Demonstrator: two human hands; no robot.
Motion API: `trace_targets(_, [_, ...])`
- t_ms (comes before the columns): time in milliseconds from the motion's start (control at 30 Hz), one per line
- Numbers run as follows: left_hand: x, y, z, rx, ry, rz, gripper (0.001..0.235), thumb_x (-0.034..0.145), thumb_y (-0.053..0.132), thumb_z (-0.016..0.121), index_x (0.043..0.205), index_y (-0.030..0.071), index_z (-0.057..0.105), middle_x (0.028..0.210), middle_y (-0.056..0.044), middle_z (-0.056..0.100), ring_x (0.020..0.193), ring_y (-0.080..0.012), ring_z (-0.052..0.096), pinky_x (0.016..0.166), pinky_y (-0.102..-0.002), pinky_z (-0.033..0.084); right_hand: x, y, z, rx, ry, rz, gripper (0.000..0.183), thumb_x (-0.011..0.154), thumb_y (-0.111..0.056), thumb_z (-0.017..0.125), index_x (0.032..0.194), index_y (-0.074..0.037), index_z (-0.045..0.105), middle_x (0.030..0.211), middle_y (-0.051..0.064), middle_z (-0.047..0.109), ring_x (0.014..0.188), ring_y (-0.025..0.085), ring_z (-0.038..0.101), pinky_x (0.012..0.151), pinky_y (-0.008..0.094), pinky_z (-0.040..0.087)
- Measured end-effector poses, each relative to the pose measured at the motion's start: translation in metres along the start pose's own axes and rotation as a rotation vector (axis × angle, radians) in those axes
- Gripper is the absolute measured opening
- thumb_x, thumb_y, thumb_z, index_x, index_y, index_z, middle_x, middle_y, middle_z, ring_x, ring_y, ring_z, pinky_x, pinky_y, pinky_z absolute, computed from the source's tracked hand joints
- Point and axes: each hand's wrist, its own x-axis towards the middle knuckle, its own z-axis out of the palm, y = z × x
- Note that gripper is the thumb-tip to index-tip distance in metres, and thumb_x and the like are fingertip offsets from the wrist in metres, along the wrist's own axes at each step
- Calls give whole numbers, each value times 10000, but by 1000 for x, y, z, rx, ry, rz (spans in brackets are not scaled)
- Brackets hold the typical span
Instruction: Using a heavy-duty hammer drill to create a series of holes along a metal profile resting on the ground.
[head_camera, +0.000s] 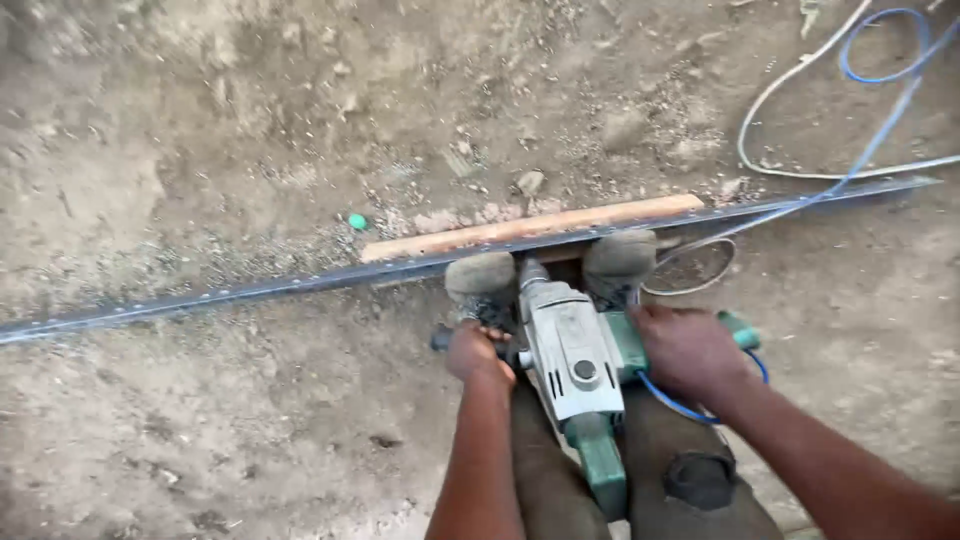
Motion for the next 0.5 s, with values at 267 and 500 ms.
trace_targets(267, [-50,33,-9,-8,-40,151,245,802,23,634,633,141,501,526,-65,530,424,-190,506,406,-353,446,-41,-26,54,338,97,91,207,859,-239,573,1061,-214,613,992,94,748,869,383,760,713,558,591])
trace_targets(500, [-164,57,-20,104,-59,-13,359,927,-45,591,645,109,433,554,-63,458,446,-173,432,398,-359,423,-107,-45,49,274,29,218,494,732,-237,606,1223,-234,552,1053,43,701,829,415,747,675,598,581])
